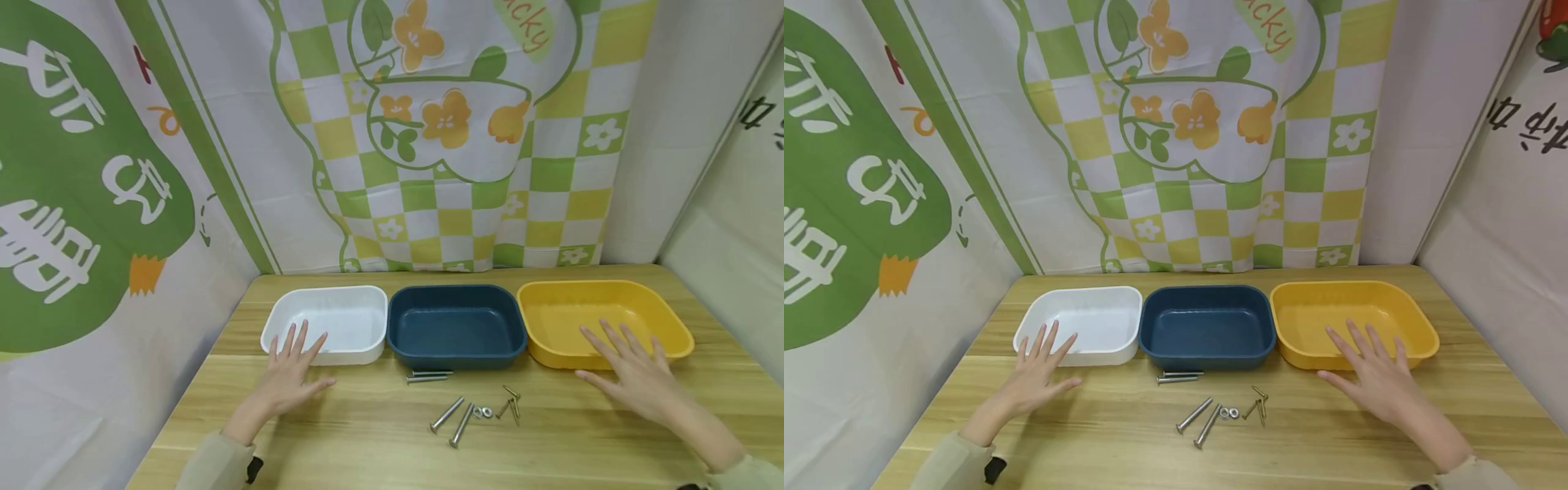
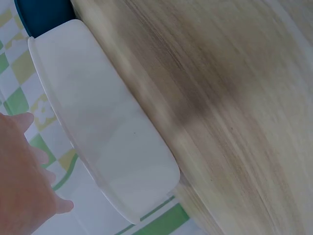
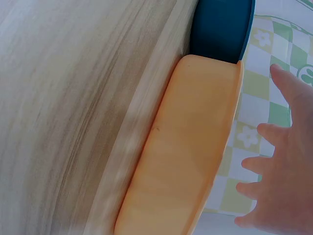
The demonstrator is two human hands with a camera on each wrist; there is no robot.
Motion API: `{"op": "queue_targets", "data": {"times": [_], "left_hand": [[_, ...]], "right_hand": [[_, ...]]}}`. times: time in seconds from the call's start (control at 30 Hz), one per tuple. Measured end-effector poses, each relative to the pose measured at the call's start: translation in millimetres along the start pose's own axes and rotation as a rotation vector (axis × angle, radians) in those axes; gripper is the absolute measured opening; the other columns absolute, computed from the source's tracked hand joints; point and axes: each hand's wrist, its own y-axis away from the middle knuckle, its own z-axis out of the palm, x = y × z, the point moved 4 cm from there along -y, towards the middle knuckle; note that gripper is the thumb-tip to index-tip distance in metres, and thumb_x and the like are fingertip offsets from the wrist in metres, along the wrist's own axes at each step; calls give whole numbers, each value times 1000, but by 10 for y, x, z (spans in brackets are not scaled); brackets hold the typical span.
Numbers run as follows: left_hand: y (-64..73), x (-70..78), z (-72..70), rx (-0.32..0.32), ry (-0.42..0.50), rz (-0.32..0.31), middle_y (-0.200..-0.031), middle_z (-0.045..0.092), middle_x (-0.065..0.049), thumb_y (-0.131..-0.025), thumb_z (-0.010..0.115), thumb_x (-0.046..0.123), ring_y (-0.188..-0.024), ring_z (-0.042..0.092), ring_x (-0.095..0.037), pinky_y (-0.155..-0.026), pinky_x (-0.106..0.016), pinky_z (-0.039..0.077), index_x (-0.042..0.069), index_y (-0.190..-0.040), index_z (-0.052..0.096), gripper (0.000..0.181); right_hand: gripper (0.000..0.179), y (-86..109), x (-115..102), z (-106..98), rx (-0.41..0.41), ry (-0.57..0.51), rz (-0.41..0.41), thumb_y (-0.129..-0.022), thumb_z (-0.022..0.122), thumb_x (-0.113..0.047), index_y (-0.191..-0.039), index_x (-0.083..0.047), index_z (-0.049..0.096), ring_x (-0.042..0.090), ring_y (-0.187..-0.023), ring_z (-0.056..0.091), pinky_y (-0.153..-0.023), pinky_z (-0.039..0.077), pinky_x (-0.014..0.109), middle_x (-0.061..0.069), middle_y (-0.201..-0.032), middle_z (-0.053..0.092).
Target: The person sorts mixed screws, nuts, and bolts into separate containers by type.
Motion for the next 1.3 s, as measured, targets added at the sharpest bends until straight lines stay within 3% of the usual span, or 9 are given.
{"op": "queue_targets", "data": {"times": [0.37, 0.63, 0.87, 1.0, 1.13, 1.23, 1.3], "left_hand": [[54, -59, 11, -2, 42, -28, -146, 3, -19, -80, 49, 58, -131, 1, -41, -98, -60, -1, 21, -141, 24, 75], [106, -123, -26, 26, 69, -31, -145, 7, -20, -79, 55, 52, -130, 3, -42, -98, -60, -2, 21, -139, 30, 71], [167, -206, -62, 62, 146, -31, -145, 9, -21, -81, 58, 44, -130, 4, -42, -102, -52, -7, 18, -136, 36, 65], [202, -271, -74, 95, 186, -36, -143, 12, -24, -81, 59, 41, -129, 8, -44, -104, -51, -2, 15, -134, 39, 61], [242, -349, -70, 140, 219, -33, -140, 19, -27, -81, 62, 34, -126, 15, -47, -100, -58, 9, 10, -129, 44, 57], [270, -403, -71, 176, 235, -26, -137, 25, -29, -81, 63, 28, -122, 22, -48, -94, -62, 18, 6, -126, 47, 53], [284, -438, -71, 197, 240, -24, -134, 28, -30, -81, 63, 25, -120, 25, -48, -92, -62, 22, 4, -125, 49, 51]], "right_hand": [[74, -10, -107, -35, 16, -34, -24, -87, 51, -42, -143, -26, 6, 46, -128, 0, -92, -22, 57, 23, -144, 6], [73, -31, -354, -27, 30, -74, -126, -85, 55, -38, -143, -26, 13, 38, -131, 6, -97, -18, 53, 16, -146, 11], [66, -47, -532, 33, 76, -106, -216, -82, 60, -35, -139, -22, 29, 30, -130, 19, -104, -10, 46, 11, -145, 20], [60, -61, -632, 74, 102, -115, -264, -80, 62, -35, -133, -18, 40, 33, -124, 30, -106, -7, 39, 15, -139, 31], [55, -70, -744, 111, 126, -132, -316, -76, 67, -32, -126, -16, 49, 37, -115, 39, -106, -5, 28, 18, -130, 41], [52, -84, -809, 139, 139, -151, -336, -73, 70, -29, -120, -14, 54, 37, -112, 42, -106, 14, 39, 17, -127, 46], [49, -98, -845, 160, 138, -174, -341, -72, 71, -28, -117, -13, 57, 37, -110, 44, -97, 28, 48, 17, -125, 47]]}}
